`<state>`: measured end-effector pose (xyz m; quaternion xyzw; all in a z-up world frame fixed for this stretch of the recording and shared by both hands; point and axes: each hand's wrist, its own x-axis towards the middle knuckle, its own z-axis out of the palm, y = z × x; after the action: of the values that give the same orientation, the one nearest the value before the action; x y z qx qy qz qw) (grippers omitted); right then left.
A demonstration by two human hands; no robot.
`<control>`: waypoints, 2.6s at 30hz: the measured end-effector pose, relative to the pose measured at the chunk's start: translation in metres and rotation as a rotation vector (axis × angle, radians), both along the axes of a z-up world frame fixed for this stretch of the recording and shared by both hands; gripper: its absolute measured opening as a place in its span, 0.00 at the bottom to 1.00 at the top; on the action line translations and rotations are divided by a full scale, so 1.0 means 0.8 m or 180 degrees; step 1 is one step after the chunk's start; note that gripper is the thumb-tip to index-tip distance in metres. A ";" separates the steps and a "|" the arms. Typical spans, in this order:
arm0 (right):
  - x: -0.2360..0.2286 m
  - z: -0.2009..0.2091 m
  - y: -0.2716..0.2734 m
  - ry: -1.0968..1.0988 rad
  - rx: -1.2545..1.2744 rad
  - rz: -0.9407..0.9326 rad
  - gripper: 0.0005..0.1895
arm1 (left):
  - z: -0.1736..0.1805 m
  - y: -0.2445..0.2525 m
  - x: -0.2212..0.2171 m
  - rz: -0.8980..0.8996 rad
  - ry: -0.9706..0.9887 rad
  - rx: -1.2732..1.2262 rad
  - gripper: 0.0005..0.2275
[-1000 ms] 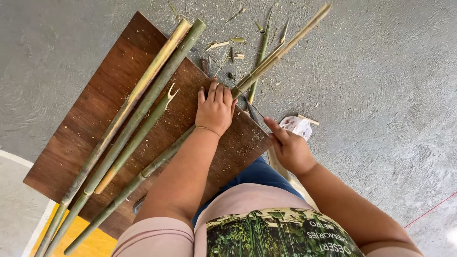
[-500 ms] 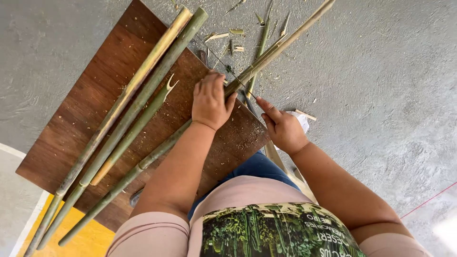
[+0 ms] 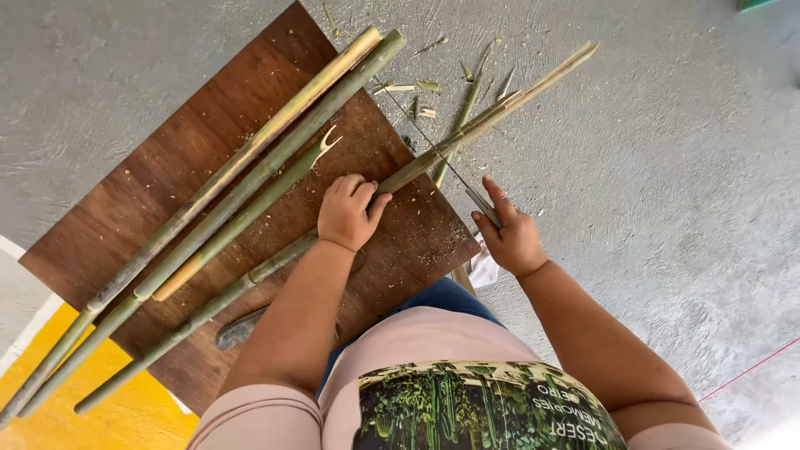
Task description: Cutting and smoothing bamboo poles using a machete and a small blade on a wooden surface.
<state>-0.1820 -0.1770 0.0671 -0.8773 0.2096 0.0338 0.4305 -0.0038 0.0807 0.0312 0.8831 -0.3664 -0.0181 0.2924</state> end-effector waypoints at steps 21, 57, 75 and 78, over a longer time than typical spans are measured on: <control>0.147 -0.050 -0.095 -0.1030 0.0912 -0.1287 0.10 | -0.008 -0.002 -0.002 0.0053 -0.0261 0.0095 0.13; 0.019 0.046 0.018 -0.1252 0.0693 -0.0594 0.16 | -0.011 -0.001 -0.013 0.0177 -0.0268 0.0228 0.14; -0.017 0.110 0.098 -0.1455 -0.0141 -0.0633 0.18 | -0.014 0.000 -0.015 0.0079 -0.0340 0.0390 0.15; 0.003 0.133 0.109 -0.1451 -0.0791 -0.0447 0.16 | -0.018 0.000 -0.013 0.0099 -0.0339 0.0280 0.14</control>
<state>-0.1796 -0.0902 0.1733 -0.8916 0.1702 -0.2205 0.3569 -0.0145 0.0807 0.0169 0.9004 -0.3665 0.0173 0.2337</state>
